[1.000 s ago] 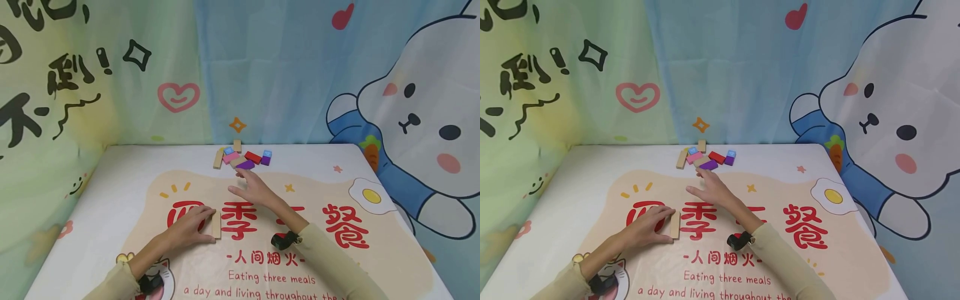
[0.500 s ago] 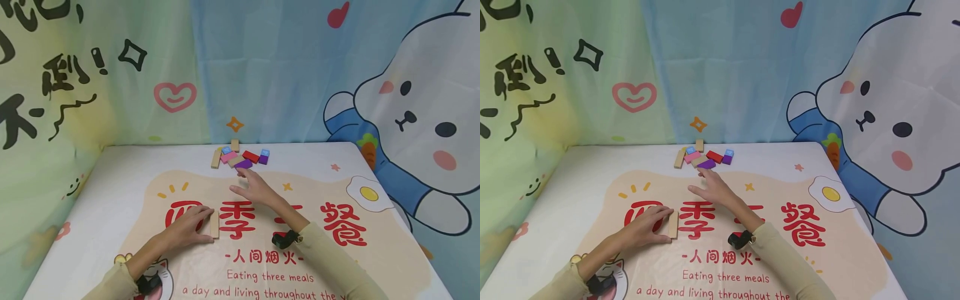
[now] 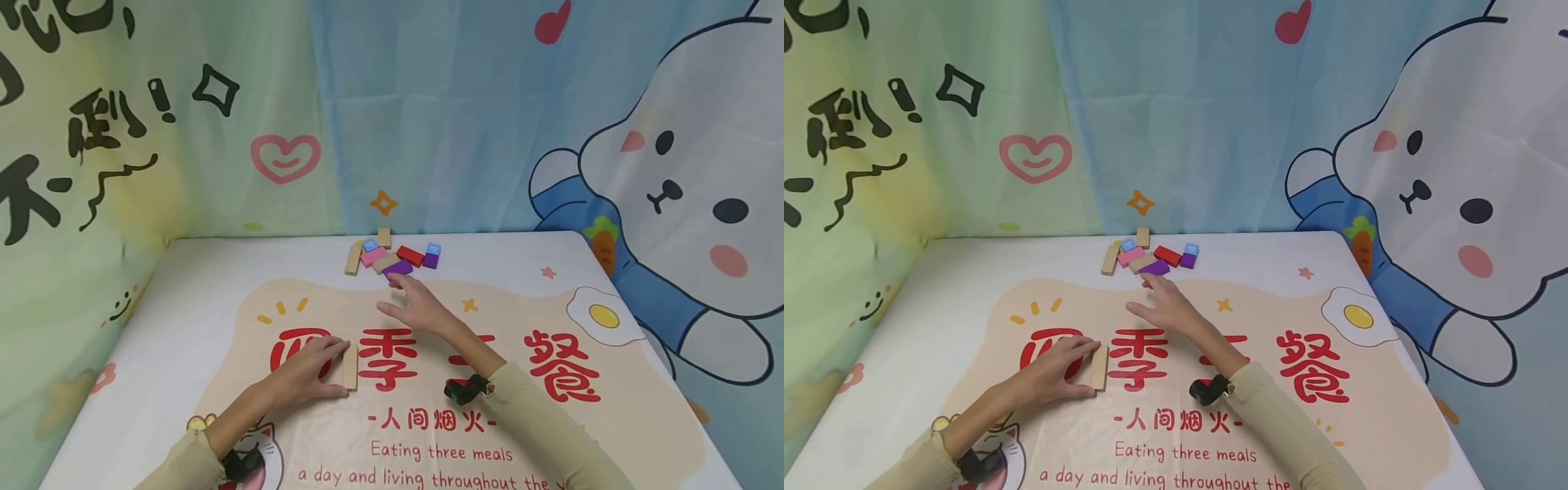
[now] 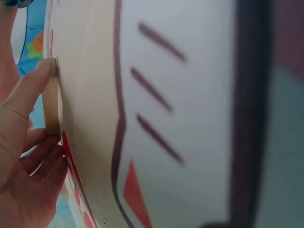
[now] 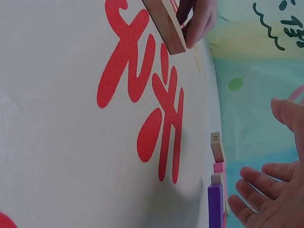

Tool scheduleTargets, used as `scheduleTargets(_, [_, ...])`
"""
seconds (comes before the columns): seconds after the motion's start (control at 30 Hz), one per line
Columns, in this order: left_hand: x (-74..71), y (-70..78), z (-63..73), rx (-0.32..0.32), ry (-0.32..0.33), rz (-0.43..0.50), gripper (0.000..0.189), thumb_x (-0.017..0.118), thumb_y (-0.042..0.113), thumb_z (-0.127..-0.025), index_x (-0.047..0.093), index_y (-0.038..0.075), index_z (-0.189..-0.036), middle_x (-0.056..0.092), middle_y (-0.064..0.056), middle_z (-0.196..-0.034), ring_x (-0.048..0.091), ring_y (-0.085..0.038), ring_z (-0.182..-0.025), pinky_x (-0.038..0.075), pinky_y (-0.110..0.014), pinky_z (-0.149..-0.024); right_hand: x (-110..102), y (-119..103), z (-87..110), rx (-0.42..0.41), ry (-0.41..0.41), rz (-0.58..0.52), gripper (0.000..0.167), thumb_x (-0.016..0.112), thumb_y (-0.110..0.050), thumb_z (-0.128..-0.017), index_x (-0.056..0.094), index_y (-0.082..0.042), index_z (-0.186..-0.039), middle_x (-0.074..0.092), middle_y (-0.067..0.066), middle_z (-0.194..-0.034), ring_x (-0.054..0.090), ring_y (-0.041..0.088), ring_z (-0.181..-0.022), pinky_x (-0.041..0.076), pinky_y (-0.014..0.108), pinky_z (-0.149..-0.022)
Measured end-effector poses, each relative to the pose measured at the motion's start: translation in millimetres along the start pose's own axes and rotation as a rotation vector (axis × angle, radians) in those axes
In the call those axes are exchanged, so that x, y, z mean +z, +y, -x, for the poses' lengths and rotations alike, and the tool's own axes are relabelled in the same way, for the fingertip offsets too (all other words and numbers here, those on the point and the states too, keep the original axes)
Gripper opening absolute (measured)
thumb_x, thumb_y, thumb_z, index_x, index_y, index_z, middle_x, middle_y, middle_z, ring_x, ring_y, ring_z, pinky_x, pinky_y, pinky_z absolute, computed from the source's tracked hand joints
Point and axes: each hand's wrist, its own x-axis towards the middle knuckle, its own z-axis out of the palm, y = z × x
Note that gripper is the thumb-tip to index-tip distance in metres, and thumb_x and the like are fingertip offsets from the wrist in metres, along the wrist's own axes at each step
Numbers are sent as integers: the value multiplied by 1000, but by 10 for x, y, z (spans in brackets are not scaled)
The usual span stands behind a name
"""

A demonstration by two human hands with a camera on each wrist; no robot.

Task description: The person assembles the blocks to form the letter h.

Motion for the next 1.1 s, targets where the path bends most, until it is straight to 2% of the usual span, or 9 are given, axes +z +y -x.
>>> scheduleTargets(0.33, [-1,1,6,11,0,3,83,80,47,-75,46,17,-145,50,-2,-139,48,-19,-126,50,-40,-99,-19,33,-37,0,11,13,74,66,-41,-89,35,-7,-148,50,13,-142,46,31,-134,43,51,-105])
scheduleTargets(0.67, [17,-15,2,7,7,-2,84,80,49,-75,46,18,-145,51,-1,-139,48,-18,-126,50,-40,-99,-29,28,-98,-9,14,30,76,65,-45,-89,34,-10,-149,48,12,-144,44,30,-136,42,52,-106])
scheduleTargets(0.87, [29,-20,0,9,8,-7,84,80,48,-74,46,18,-145,51,-1,-139,49,-17,-125,52,-38,-97,-35,22,-182,-50,6,63,76,65,-43,-89,34,-9,-149,48,13,-143,46,30,-134,44,50,-105])
scheduleTargets(1.1, [28,-13,5,19,9,-11,83,80,48,-75,47,17,-144,51,-2,-139,49,-19,-125,52,-38,-96,-44,-44,-377,-85,-7,139,78,63,-48,-89,34,-6,-148,41,14,-149,37,32,-141,39,54,-109])
